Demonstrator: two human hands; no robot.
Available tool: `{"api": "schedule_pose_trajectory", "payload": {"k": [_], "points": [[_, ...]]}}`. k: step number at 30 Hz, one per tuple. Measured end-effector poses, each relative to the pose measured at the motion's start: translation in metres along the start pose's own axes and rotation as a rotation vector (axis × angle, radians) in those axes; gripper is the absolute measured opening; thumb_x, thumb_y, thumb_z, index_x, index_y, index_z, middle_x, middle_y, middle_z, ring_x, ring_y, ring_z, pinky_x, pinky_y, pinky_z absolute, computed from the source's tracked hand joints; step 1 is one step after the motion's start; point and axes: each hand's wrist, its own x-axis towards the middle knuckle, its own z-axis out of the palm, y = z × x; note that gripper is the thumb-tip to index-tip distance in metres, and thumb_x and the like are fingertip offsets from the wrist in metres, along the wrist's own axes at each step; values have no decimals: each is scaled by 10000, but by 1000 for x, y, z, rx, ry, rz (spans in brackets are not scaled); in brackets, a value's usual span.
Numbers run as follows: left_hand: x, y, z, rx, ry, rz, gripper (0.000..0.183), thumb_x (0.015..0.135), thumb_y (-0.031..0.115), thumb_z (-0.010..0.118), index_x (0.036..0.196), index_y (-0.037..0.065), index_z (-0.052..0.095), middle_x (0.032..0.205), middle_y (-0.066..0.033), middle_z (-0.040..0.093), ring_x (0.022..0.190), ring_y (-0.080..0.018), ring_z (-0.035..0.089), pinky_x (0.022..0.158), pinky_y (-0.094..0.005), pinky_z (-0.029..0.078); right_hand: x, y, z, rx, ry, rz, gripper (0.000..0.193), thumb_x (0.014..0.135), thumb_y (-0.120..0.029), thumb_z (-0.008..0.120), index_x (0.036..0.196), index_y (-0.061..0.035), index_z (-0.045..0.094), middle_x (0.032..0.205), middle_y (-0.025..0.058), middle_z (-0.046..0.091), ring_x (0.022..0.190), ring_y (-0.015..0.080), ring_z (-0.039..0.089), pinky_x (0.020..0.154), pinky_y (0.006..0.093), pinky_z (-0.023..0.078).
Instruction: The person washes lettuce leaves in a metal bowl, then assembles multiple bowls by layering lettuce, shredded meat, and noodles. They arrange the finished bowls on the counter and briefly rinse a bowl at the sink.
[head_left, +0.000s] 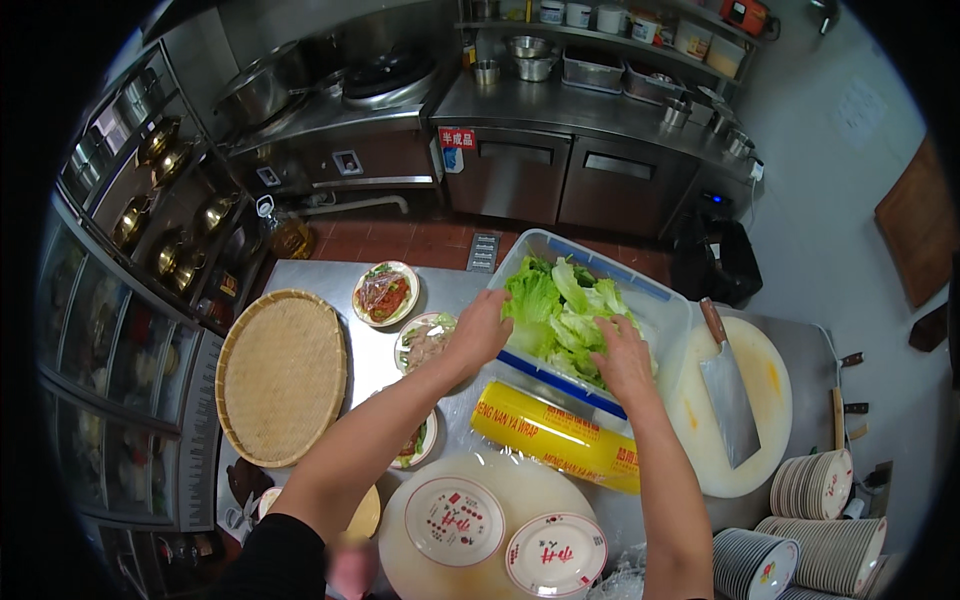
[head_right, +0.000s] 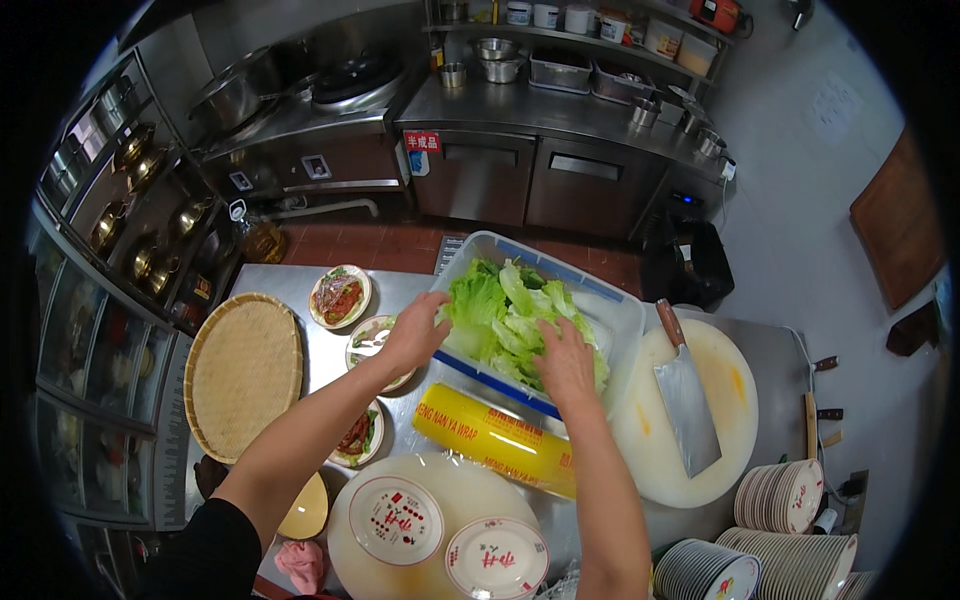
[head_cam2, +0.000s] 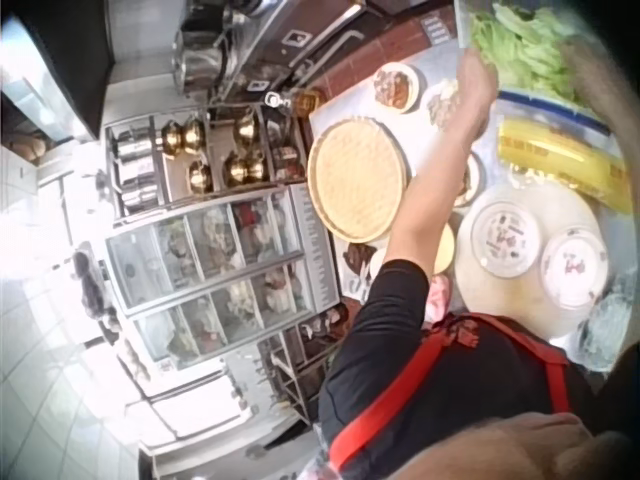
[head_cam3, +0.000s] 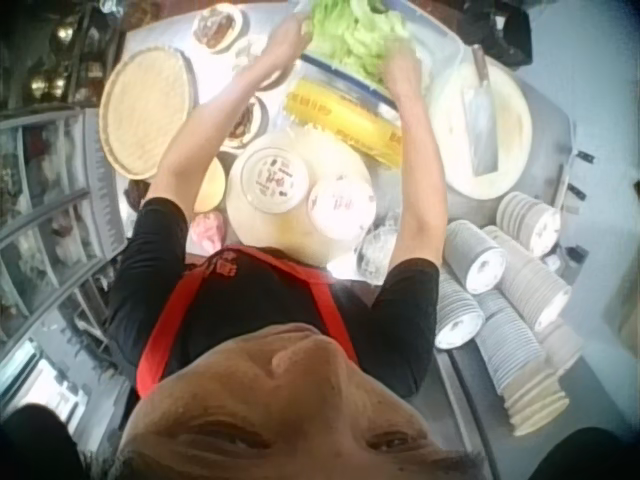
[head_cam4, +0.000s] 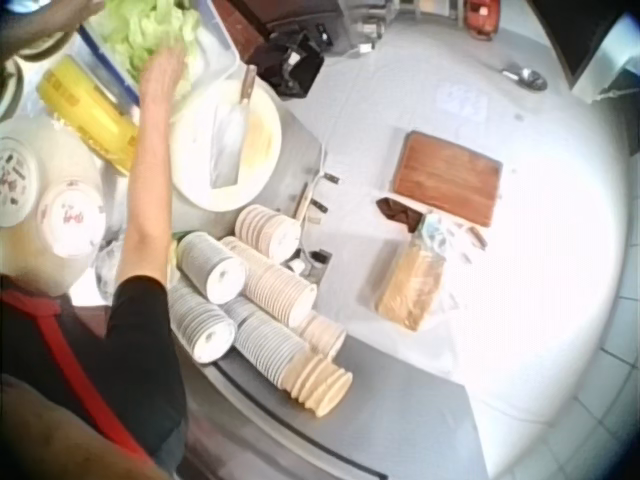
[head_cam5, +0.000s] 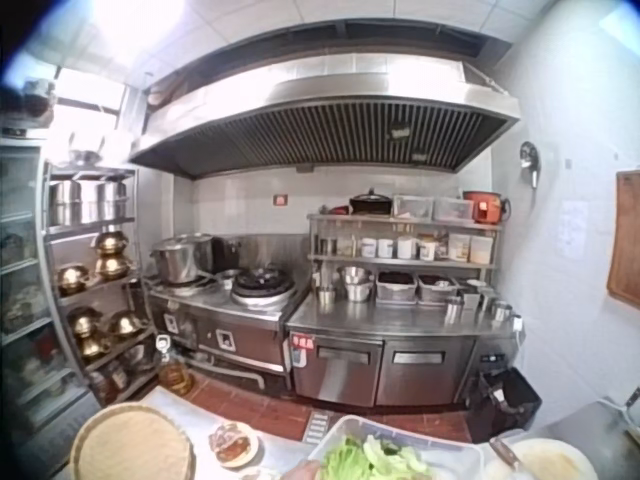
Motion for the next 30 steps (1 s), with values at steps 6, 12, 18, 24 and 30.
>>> {"api": "schedule_pose_trajectory", "payload": {"k": [6,12,18,24,30], "points": [[68,-13,27,289,37,208,412,765,85,655,1144,25,507,1070,-178,587,1002,-365,560,858,-433,462,6,14,3,102,133,239,194,755,-66,619,940,-90,673,887,159,665,810,335,634,703,397,512],[98,-15,37,397,-150,165,262,716,115,683,967,65,626,929,-160,651,978,-331,571,845,-419,471,-22,73,-40,173,128,677,176,769,-143,640,921,-62,675,798,175,672,767,350,645,716,415,501],[98,-4,12,73,-236,212,162,751,108,636,884,41,574,890,-160,624,873,-326,578,782,-401,464,-28,91,-67,239,-103,776,196,773,-163,630,920,-45,683,803,188,668,767,348,648,742,408,502],[100,0,-20,-168,-289,143,122,830,35,592,933,42,526,772,-40,542,728,-123,501,641,-289,434,-16,57,-76,193,-480,559,214,762,-145,628,942,-45,686,855,191,671,836,340,645,792,401,503],[103,3,-41,-494,-207,59,105,874,3,554,978,17,543,858,-28,603,819,-89,547,712,-243,468,6,74,-37,-28,-299,398,218,784,-83,596,969,-5,681,885,203,679,833,340,657,772,416,522]]}}
